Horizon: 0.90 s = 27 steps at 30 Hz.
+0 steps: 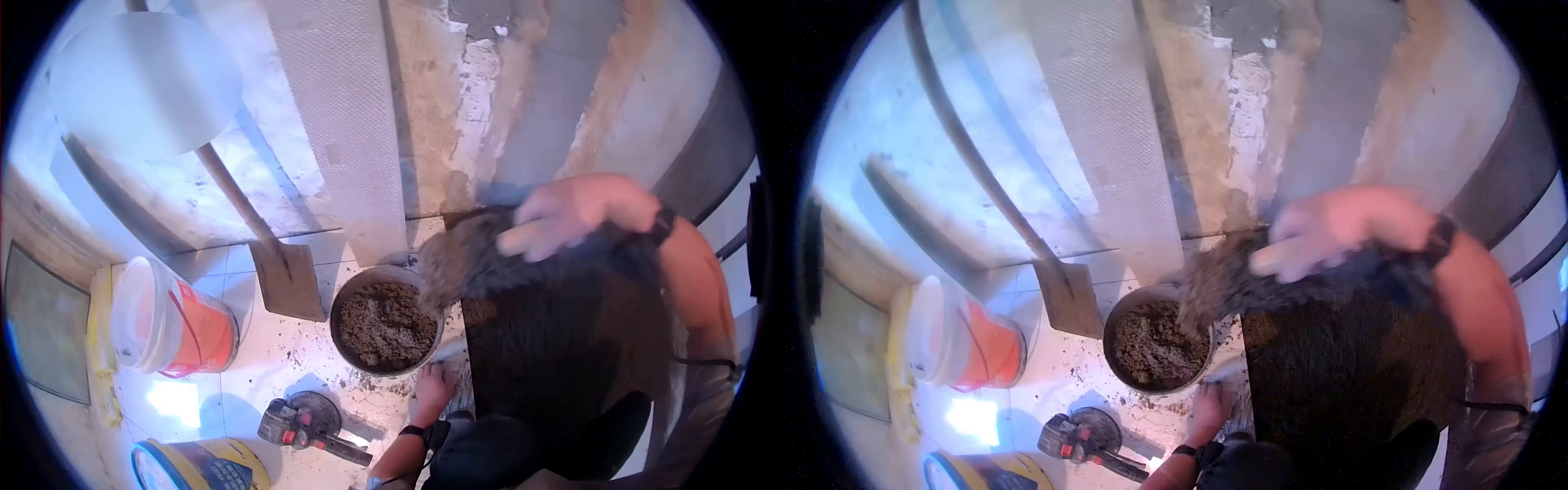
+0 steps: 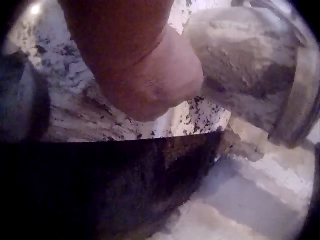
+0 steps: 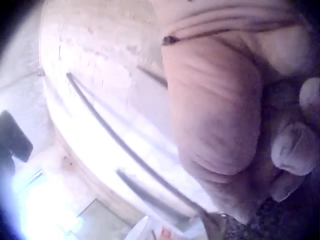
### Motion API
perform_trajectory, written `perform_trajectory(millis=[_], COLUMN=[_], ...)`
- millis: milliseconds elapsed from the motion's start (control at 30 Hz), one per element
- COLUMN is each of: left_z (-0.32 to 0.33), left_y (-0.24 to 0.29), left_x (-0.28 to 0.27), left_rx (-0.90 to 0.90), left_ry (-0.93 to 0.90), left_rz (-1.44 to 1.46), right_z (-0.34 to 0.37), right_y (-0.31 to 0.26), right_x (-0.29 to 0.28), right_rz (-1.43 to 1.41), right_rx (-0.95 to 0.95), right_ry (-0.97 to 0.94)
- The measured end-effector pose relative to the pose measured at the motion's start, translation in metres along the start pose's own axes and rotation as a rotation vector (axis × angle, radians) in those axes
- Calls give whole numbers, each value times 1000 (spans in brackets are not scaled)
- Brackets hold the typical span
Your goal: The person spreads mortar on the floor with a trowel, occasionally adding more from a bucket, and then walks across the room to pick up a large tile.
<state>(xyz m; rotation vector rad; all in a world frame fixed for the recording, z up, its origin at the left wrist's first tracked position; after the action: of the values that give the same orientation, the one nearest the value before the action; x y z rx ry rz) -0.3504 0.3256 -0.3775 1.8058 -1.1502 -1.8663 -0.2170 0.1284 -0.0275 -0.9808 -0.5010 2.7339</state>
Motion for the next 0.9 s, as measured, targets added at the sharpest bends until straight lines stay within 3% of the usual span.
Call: perform_trajectory(millis=[67, 100, 133, 200, 333, 400, 467, 533, 600, 667, 733, 767, 800, 833, 900], left_z=[17, 22, 25, 25, 27, 20, 12, -1, -14, -30, -47, -55, -62, -64, -64], left_y=[-2, -1, -1, -10, -1, -1, 11, 12, 20, 32, 30, 28, 25, 11, 20], left_x=[-8, -10, -13, -12, -28, -20, -10, 12, 29, 40, 54, 61, 67, 79, 74], left_rx=[-17, -6, 6, -5, -17, 4, 108, 103, 142, 220, 235, 235, 232, 133, 182], left_ry=[35, 78, 121, 102, 105, 49, 40, -34, -57, -30, -81, -105, -131, -221, -191], left_rz=[26, 20, 10, 5, -75, -77, -105, -79, -103, -150, -184, -178, -178, -185, -208], right_z=[-59, -80, -112, -139, -97, -58, -42, -38, -34, -43, -54, -59, -62, -69, -74], right_y=[-53, -82, -92, -122, -103, -65, 0, 88, 183, 265, 343, 373, 395, 399, 389], right_x=[32, 43, 65, 83, 38, 9, 5, 21, 70, 156, 252, 293, 323, 331, 337], right_rz=[167, 354, 398, 618, 489, 368, 140, -138, -368, -556, -1038, -1146, -1258, -1371, -1594], right_rx=[-242, -106, -110, -266, -88, 12, -47, -84, -60, 178, 422, 507, 592, 573, 526], right_ry=[-114, 10, -67, 2, 5, 88, 159, 315, 625, 863, 1049, 1112, 1169, 1151, 1097])
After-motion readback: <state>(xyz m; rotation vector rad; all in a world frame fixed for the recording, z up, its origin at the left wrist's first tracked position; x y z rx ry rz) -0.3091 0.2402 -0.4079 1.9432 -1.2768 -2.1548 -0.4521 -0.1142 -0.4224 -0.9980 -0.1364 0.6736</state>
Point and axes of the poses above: each hand's wrist, its own z-axis away from the middle knuckle, its own x-axis out of the palm, y = z × x, the point moved 9 cm from there along -z, towards the middle knuckle, and after that the axes turned 3 degrees about -y, right-handed, at the moved point
